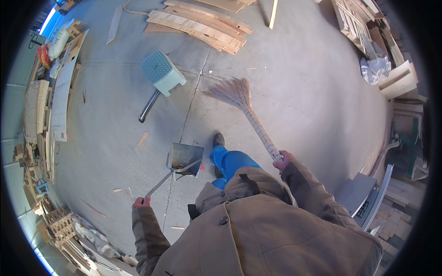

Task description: The person sweeps wood shavings and debris on a concrete floor using a straw broom and dustpan, then walks to a white bucket and empties the dustpan. The person continues sweeping and collecting debris across the workshop floor.

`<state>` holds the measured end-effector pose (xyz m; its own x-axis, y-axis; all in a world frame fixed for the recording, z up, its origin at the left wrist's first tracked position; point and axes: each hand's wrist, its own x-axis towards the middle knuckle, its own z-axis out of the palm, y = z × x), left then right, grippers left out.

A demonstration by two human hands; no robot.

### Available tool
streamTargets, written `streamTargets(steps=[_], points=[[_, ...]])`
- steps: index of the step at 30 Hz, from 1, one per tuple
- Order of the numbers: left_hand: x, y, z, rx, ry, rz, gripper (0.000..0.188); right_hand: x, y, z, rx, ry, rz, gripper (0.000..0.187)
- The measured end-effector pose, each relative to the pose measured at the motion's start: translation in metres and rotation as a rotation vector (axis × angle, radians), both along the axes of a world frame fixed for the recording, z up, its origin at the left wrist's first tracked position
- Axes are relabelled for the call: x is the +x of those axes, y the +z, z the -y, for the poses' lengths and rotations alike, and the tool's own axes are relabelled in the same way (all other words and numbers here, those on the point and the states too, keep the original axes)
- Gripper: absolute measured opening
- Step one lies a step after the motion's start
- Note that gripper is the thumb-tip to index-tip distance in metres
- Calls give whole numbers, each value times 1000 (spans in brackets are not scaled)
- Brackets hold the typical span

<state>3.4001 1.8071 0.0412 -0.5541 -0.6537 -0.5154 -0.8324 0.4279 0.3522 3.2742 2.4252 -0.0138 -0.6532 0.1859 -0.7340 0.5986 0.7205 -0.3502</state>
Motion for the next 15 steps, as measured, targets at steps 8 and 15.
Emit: streamTargets(steps=[8,15], points=[[61,9,-67,28,201,-32,39,1,13,-37,14,-63,-3,64],[49,33,-153,2,377,-19,39,-136,-31,-27,-79,97,144,60]])
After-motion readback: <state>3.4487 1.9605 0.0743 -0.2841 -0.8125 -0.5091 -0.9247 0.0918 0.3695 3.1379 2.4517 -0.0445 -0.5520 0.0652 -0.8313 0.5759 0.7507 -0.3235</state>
